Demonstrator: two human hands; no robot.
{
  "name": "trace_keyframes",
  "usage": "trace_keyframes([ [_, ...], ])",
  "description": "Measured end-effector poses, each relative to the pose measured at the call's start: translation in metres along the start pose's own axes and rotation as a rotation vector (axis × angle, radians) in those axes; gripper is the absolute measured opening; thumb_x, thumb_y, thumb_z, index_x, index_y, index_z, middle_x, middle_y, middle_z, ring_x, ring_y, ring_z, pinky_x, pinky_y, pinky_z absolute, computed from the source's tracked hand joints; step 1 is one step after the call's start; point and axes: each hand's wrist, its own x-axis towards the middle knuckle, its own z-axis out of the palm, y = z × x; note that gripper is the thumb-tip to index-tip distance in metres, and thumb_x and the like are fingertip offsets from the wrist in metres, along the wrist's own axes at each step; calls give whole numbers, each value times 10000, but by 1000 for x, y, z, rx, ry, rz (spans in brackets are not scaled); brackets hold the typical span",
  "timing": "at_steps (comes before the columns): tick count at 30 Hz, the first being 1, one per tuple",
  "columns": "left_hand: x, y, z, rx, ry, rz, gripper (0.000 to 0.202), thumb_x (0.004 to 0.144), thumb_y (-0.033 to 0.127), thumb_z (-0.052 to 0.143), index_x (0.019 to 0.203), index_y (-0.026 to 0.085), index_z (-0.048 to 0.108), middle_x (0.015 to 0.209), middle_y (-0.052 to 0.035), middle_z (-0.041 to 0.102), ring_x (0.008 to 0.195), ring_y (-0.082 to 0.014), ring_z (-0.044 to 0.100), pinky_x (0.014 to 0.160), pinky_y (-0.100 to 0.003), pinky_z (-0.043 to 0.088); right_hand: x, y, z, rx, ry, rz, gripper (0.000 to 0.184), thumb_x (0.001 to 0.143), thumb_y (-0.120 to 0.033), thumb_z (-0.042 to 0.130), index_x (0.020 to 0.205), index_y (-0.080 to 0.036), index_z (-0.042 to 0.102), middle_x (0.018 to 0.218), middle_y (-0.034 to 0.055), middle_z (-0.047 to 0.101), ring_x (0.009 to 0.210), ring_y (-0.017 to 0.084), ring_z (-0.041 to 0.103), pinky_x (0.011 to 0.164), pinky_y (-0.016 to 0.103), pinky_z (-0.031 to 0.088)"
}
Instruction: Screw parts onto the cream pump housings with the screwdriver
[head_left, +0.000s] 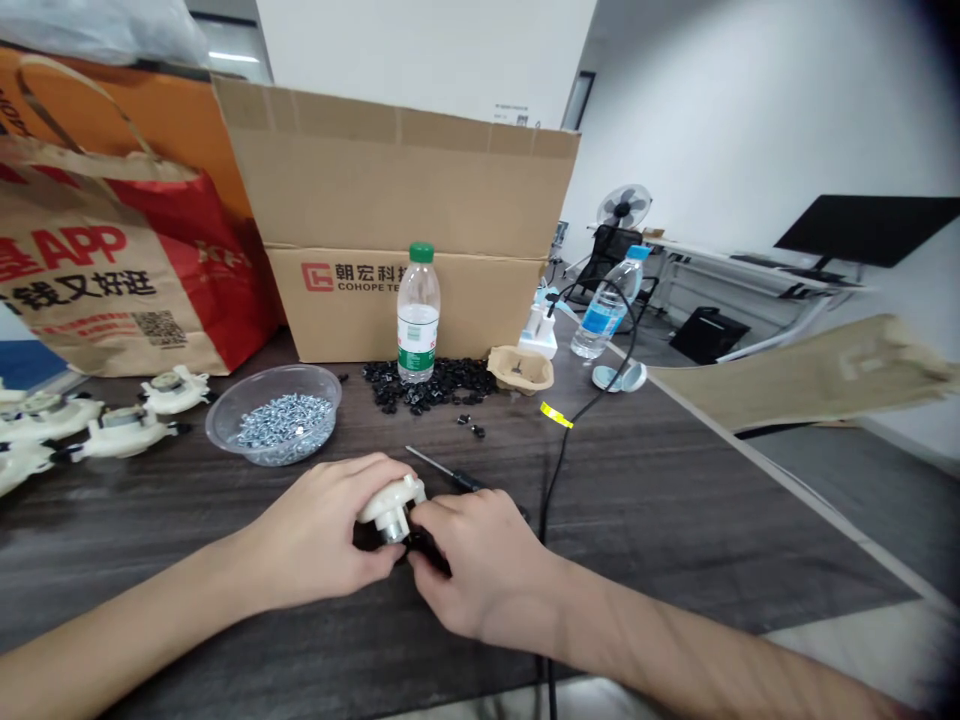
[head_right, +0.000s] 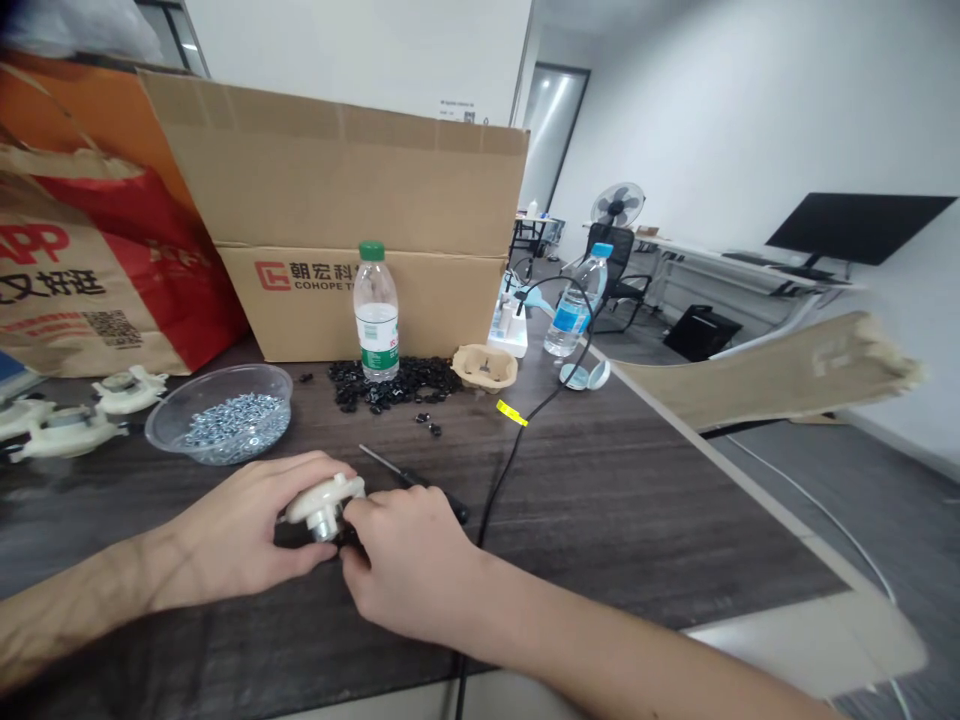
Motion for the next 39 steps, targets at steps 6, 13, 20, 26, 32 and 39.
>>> trace_keyframes([
  [6, 0, 7, 13, -508, 100, -180, 406, 703, 103, 576, 1091, 215, 535, 921, 7, 614, 738, -132, 551, 608, -218, 426, -10, 0, -8, 248, 67, 54, 81, 692, -317, 603, 721, -258, 555, 606, -7, 655, 478, 189, 575, 481, 309, 370],
  [13, -7, 9, 11, -1084, -35, -327, 343, 726, 251, 622, 1038, 180, 497, 779, 0, 537, 625, -105, 448, 468, -171, 337, -10, 10, -27, 785, 104, 162, 79, 767, -225, 606, 841, -242, 627, 656, -27, 609, 566, 139, 538, 527, 263, 426],
  [20, -13, 10, 12, -1221, -38, -351, 456, 704, 350, 766, 1037, 179, 506, 811, -2, 544, 684, -99, 449, 568, -173, 364, -5, 15, -24, 1063, 128, 248, 114, 752, -262, 712, 830, -211, 647, 662, -50, 568, 581, 91, 473, 559, 227, 394],
  [26, -18, 25, 12, -1230, -148, -363, 407, 733, 435, 759, 950, 177, 531, 793, 5, 531, 685, -97, 416, 606, -195, 367, -7, 11, -18, 1147, 146, 235, 163, 746, -257, 736, 849, -223, 613, 687, -50, 577, 594, 92, 492, 559, 222, 407],
  [32, -24, 22, 18, -1097, -202, -340, 363, 809, 341, 693, 1053, 202, 465, 834, 12, 550, 676, -88, 423, 601, -194, 361, -8, 11, -15, 1119, 148, 162, 105, 783, -243, 701, 883, -213, 711, 670, -28, 588, 600, 101, 496, 555, 230, 410],
  [39, -26, 23, 19, -1020, -162, -331, 400, 797, 333, 694, 1095, 208, 459, 830, 17, 502, 692, -91, 404, 610, -191, 356, -8, 10, -13, 1214, 121, 184, 125, 713, -156, 759, 767, -204, 658, 660, -54, 596, 586, 72, 506, 551, 183, 417],
])
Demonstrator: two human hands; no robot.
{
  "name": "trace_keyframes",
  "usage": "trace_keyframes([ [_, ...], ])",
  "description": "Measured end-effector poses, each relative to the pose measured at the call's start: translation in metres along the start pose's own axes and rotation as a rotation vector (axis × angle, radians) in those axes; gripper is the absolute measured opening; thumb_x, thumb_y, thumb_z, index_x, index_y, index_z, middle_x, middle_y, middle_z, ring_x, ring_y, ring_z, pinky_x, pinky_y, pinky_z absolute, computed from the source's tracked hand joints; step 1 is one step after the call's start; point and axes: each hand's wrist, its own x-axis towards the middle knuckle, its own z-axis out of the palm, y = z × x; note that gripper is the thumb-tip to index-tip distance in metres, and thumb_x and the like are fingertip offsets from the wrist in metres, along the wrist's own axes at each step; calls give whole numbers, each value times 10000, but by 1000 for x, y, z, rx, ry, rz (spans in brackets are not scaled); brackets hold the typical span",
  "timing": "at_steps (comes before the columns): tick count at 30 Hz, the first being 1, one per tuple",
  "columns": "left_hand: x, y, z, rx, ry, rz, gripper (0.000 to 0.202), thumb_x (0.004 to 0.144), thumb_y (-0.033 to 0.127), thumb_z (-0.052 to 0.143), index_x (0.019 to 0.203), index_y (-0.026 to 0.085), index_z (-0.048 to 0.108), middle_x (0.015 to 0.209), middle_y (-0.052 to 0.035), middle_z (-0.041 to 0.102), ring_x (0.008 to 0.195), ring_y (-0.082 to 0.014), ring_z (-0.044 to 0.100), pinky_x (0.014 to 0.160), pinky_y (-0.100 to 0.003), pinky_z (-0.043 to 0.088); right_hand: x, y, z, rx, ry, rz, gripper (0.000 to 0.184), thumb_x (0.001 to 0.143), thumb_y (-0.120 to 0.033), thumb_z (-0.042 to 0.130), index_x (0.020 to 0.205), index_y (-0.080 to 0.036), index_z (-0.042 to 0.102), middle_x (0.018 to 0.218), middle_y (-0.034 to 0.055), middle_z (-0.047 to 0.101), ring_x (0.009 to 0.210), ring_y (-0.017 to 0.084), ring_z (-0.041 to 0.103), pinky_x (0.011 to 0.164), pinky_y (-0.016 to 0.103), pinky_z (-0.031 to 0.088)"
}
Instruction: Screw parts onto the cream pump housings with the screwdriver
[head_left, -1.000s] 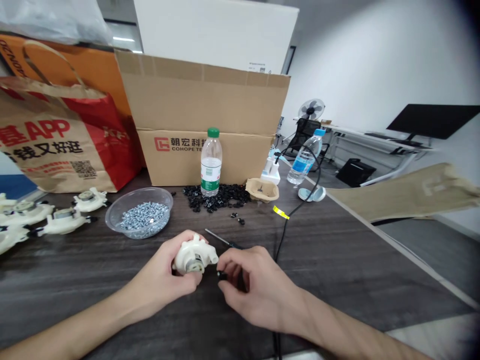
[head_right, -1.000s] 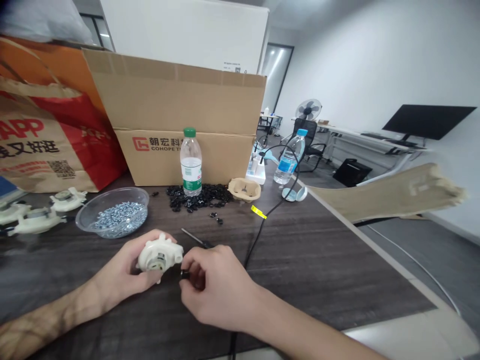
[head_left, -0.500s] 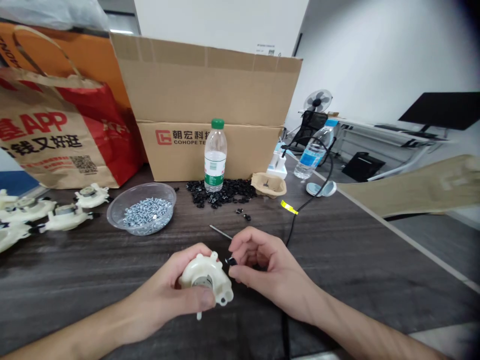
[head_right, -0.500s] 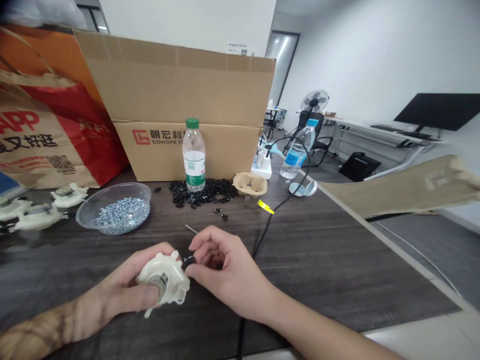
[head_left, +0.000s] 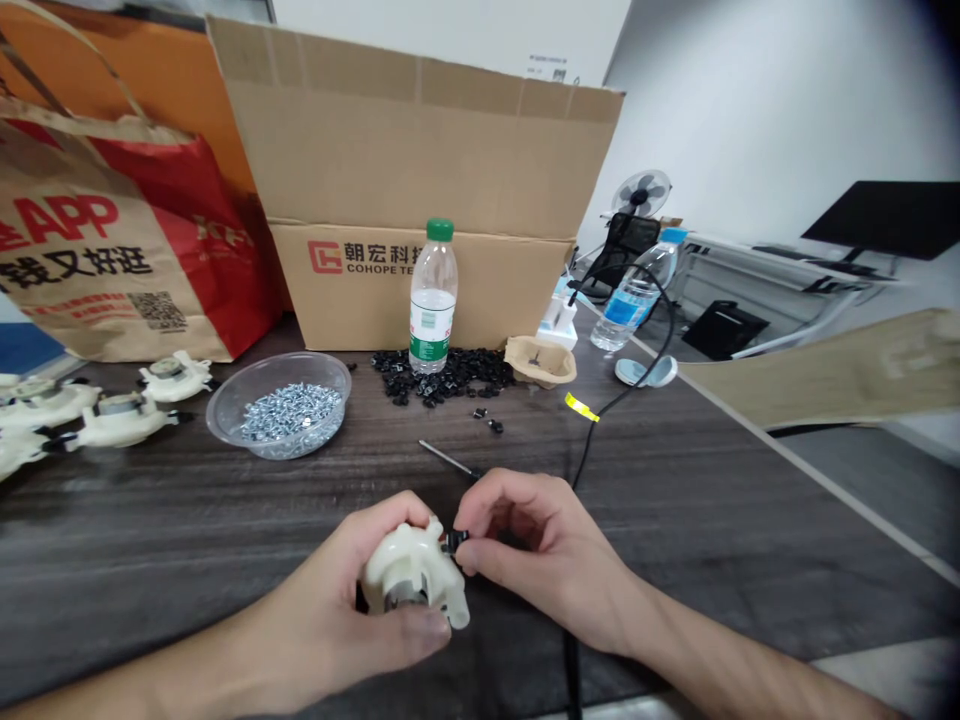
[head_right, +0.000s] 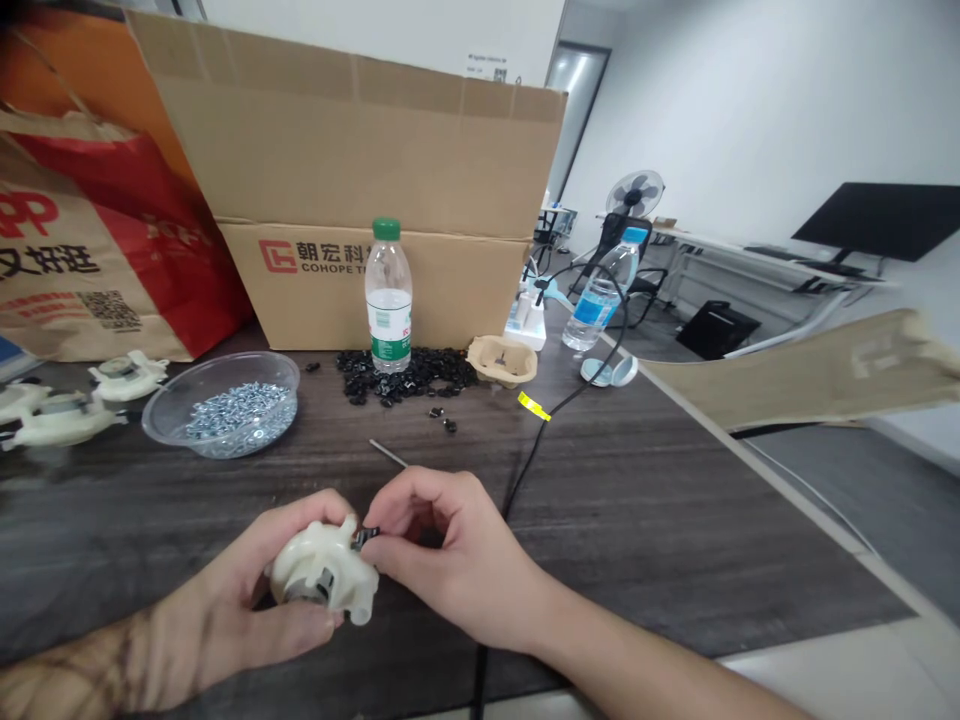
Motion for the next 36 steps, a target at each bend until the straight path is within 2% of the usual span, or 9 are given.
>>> trace_keyframes([
  [3, -1, 5, 1, 48, 20, -21, 387, 777, 357, 708, 1052, 203, 484, 805, 30, 469, 655, -79, 364, 585, -177, 344, 1, 1, 0, 24, -13, 15, 137, 703, -140, 767, 787, -206, 682, 659, -54, 613, 587, 67, 518, 553, 173, 424],
  [9, 2, 13, 4, 117, 44, -16, 305, 810, 450, 620, 910, 182, 514, 684, 38, 462, 601, -90, 385, 543, -183, 346, 1, 2, 0, 26, -14, 42, 139, 688, -143, 781, 779, -215, 705, 663, -52, 632, 591, 67, 527, 552, 169, 425],
  [14, 2, 12, 9, 428, 173, 88, 132, 762, 291, 612, 806, 184, 550, 649, 35, 483, 580, -102, 399, 518, -198, 325, 1, 5, 1, -29, -16, -1, 136, 683, -155, 787, 779, -223, 720, 674, -47, 645, 602, 77, 534, 561, 178, 435],
  [18, 0, 9, 10, 552, 207, 112, 115, 746, 266, 601, 832, 195, 573, 668, 32, 530, 562, -107, 435, 493, -203, 333, 1, 5, 2, -84, -6, -13, 109, 699, -193, 784, 778, -231, 719, 671, -45, 647, 597, 83, 538, 559, 184, 442],
  [22, 1, 6, 8, 654, 213, 247, 141, 760, 311, 619, 839, 200, 582, 710, 25, 562, 606, -120, 496, 530, -214, 372, 0, 3, 4, -182, 24, -63, 79, 722, -225, 770, 772, -245, 712, 648, -53, 644, 575, 85, 540, 536, 183, 442],
  [26, 0, 5, 6, 700, 229, 375, 148, 848, 347, 544, 845, 202, 574, 759, 11, 580, 618, -120, 517, 534, -229, 359, -3, 0, 6, -336, 28, -174, 67, 759, -251, 743, 801, -278, 698, 683, -55, 672, 600, 108, 589, 579, 216, 477],
  [30, -1, 2, 6, 718, 195, 359, 166, 887, 341, 491, 812, 200, 535, 720, 9, 534, 624, -129, 512, 562, -250, 360, -7, 1, 7, -444, 15, -245, 118, 779, -237, 723, 862, -307, 676, 719, -56, 689, 623, 129, 627, 610, 249, 493],
  [33, 0, -1, 5, 699, 189, 352, 190, 901, 329, 477, 762, 200, 484, 704, 10, 508, 612, -130, 487, 561, -264, 343, -8, 1, 8, -460, 21, -270, 122, 773, -227, 723, 840, -311, 665, 713, -58, 688, 611, 136, 626, 596, 254, 499],
  [36, 1, -2, 4, 717, 172, 368, 142, 901, 301, 482, 793, 209, 477, 718, 14, 516, 615, -130, 482, 570, -271, 339, -8, 1, 11, -457, 35, -270, 110, 766, -232, 729, 805, -306, 659, 677, -63, 672, 578, 129, 603, 571, 246, 494],
])
